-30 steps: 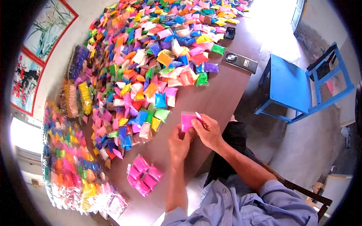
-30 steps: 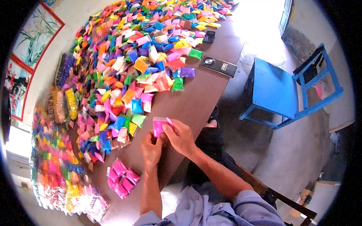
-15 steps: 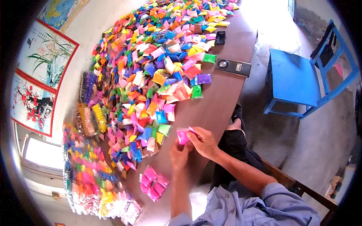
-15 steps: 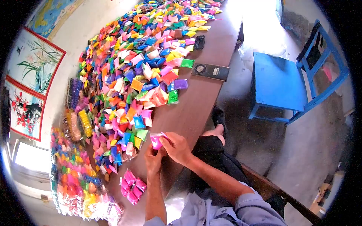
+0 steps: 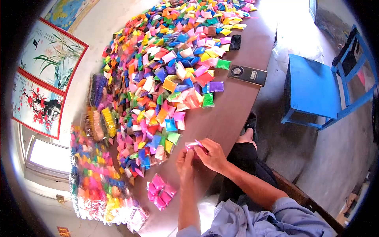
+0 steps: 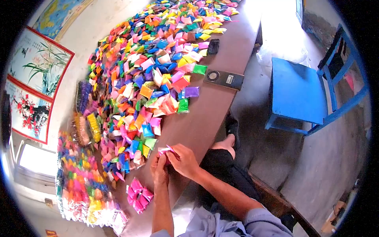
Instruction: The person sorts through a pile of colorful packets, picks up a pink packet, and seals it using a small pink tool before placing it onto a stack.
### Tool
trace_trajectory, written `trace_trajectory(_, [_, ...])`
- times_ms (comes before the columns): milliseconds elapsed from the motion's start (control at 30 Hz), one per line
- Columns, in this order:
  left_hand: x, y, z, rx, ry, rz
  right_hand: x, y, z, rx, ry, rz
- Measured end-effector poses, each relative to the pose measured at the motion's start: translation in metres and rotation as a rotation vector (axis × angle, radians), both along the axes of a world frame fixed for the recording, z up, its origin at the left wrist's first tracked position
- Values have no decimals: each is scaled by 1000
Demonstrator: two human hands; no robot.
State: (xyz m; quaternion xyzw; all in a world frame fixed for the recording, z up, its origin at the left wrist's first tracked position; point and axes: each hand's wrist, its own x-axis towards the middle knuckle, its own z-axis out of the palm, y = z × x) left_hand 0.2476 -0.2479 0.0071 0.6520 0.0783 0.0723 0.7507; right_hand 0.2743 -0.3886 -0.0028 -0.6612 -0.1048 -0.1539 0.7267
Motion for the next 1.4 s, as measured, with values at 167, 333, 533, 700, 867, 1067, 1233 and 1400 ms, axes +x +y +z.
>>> trace_trajectory(167, [4,10,-15,-74,33,71,1,0,2,-81,-37,28])
trace_trajectory(333, [7,9,-12,-75,26,62,3,-1,10,-94,16,69])
trace_trajectory(533, [1,11,-15,-99,32,88,5,1,14,-89,23,73])
trace_trajectory(700, [1,17,-22,-172,-15,99,3,4,13,-99,27,91])
trace_trajectory(867, [3,15,-12,-217,-24,46,-1,4,10,-124,82,67])
trace_trajectory(1067, [4,16,-8,-37,29,-14,0,10,0,-154,29,-9])
trace_trajectory(1233, [6,21,-14,69,-51,5,-2,14,8,-205,1,-22])
trace_trajectory(1400, [1,16,-13,85,-136,47,-7,14,13,-264,32,26])
